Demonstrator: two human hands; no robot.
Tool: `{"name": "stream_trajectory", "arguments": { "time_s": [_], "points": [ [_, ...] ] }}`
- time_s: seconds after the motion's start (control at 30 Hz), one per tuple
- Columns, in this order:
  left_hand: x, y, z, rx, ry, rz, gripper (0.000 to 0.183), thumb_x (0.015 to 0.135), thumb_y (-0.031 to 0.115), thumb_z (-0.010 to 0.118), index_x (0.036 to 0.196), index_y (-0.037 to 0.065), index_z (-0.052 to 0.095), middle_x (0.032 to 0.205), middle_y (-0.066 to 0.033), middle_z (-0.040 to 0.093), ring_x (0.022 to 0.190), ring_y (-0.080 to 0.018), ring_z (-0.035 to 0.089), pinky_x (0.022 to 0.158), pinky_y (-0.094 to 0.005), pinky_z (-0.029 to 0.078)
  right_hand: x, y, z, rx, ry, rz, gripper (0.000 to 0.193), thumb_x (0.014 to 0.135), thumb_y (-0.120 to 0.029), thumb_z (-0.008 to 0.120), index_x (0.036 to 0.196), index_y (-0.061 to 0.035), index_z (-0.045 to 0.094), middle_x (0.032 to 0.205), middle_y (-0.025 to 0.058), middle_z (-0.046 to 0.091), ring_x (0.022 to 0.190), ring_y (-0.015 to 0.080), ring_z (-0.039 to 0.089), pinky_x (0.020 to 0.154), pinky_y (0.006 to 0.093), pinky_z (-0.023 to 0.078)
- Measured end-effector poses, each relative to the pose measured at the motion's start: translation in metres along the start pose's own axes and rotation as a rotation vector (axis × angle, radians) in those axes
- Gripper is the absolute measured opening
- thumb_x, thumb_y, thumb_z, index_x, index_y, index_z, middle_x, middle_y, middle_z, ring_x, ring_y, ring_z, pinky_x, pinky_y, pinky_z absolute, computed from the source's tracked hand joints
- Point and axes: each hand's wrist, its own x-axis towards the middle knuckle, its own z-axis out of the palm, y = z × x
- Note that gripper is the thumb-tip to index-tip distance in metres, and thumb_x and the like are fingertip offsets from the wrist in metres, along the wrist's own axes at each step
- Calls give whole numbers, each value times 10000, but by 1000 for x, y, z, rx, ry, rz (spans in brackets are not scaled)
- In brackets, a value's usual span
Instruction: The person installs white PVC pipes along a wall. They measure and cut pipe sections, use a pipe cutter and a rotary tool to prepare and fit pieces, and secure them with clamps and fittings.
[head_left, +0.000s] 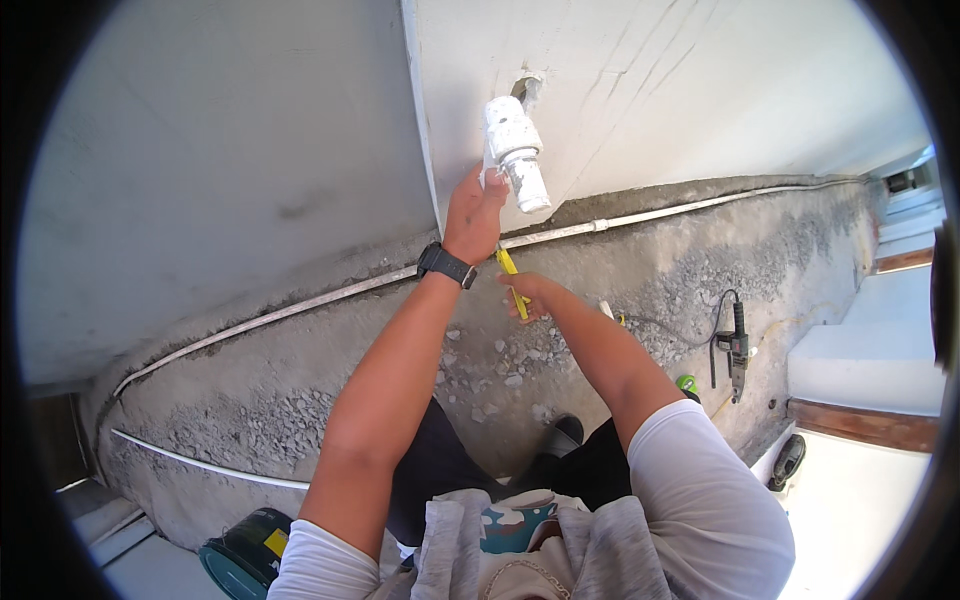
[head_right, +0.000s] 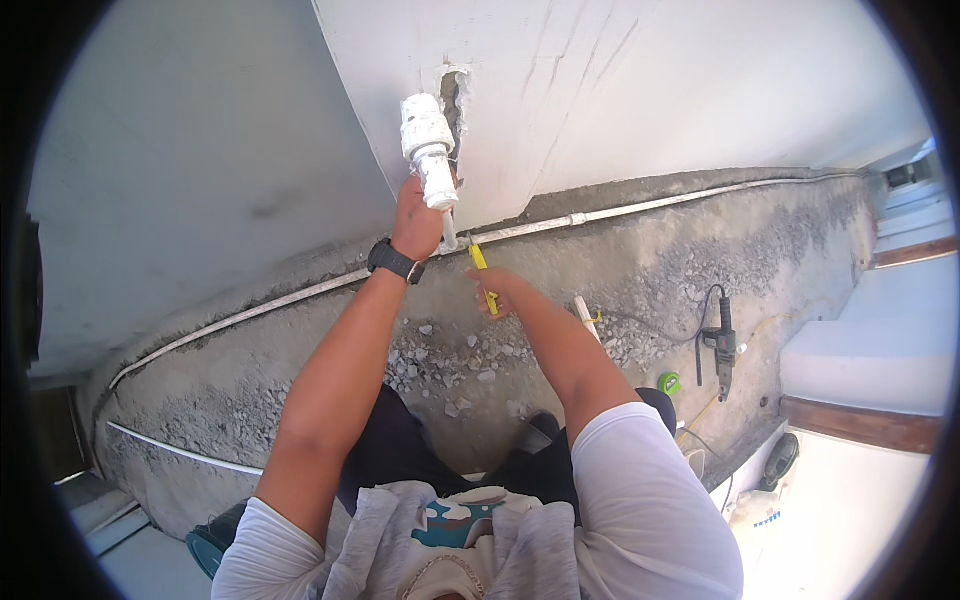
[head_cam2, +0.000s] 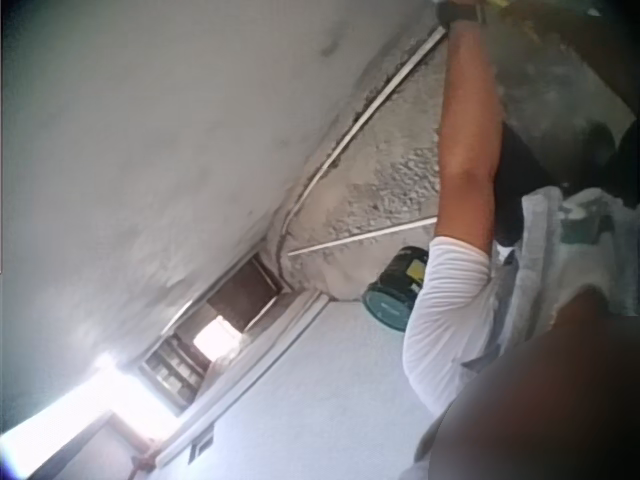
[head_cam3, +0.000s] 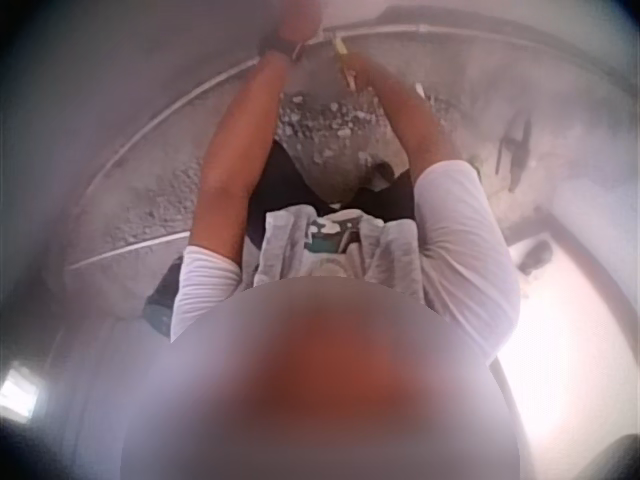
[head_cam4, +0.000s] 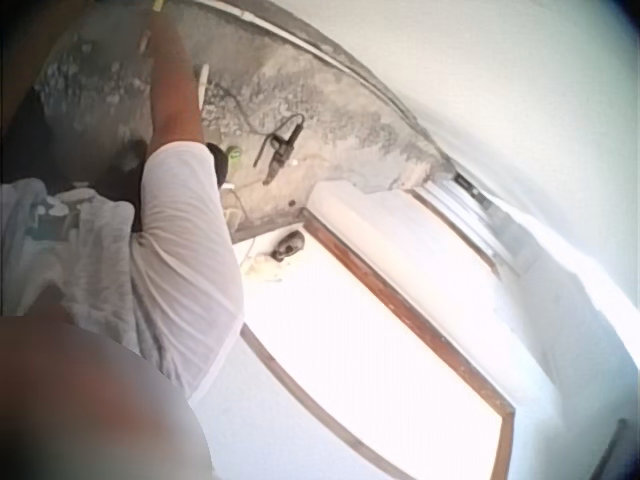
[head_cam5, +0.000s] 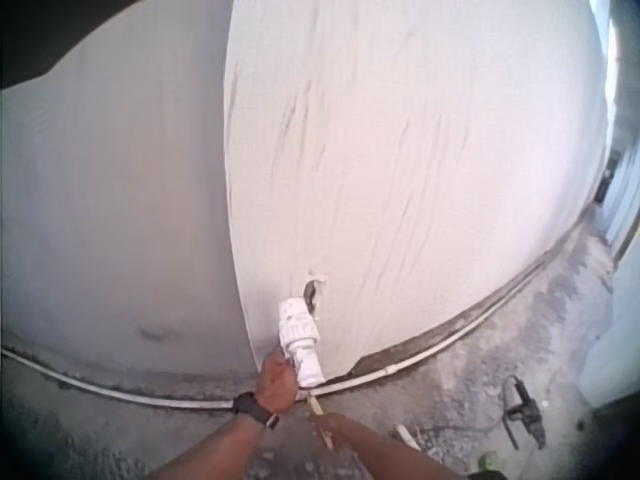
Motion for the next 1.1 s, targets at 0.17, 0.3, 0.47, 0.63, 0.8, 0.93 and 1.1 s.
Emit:
{"name": "stream_trajectory", "arguments": {
  "time_s": [0.17,0.3,0.47,0.63,0.8,0.93,1.1],
  "points": [
    [0,-5,2,-11,30,-43,553,1027,462,480,1224,-48,563,1019,-113,655,938,-191,553,879,-326,431,-3,-8,-1,-142,31,63,771,851,-695,594,1221,-22,524,976,164,622,793,335,646,855,598,480],
    [7,-15,3,70,79,-31,668,1002,543,485,1253,-73,543,1088,-150,657,1010,-206,562,926,-339,424,6,-10,3,-175,96,90,671,863,-633,608,1143,-27,538,891,141,609,700,295,622,708,528,497],
    [3,-11,3,-65,27,-5,782,968,625,483,1255,-102,523,1089,-202,643,1030,-229,568,937,-347,424,-1,-7,19,-131,265,-48,575,863,-596,628,955,-33,558,726,101,562,563,219,577,508,411,462],
    [3,2,3,3,34,-27,761,964,641,479,1188,-81,570,1001,-147,657,965,-203,566,899,-349,428,-22,3,27,-222,354,-135,642,802,-645,655,785,-3,637,684,129,609,544,249,603,525,402,478],
    [5,11,7,-25,76,-83,706,960,652,478,1050,-38,601,871,-53,594,855,-158,515,809,-322,425,-17,17,31,-436,503,-242,667,806,-594,673,850,70,702,882,258,701,810,357,708,736,436,544],
    [7,19,11,-53,91,-105,687,962,654,475,974,-23,595,823,-23,539,808,-134,461,765,-301,409,-7,39,36,-506,635,-304,640,816,-543,685,935,86,703,967,296,692,981,411,676,832,449,538],
    [7,22,11,-54,95,-86,661,966,646,475,915,-6,573,804,-5,516,791,-122,448,736,-292,393,-4,51,45,-397,689,-305,629,816,-508,700,1016,88,688,982,293,693,1003,420,669,854,452,536]
  ]
}}
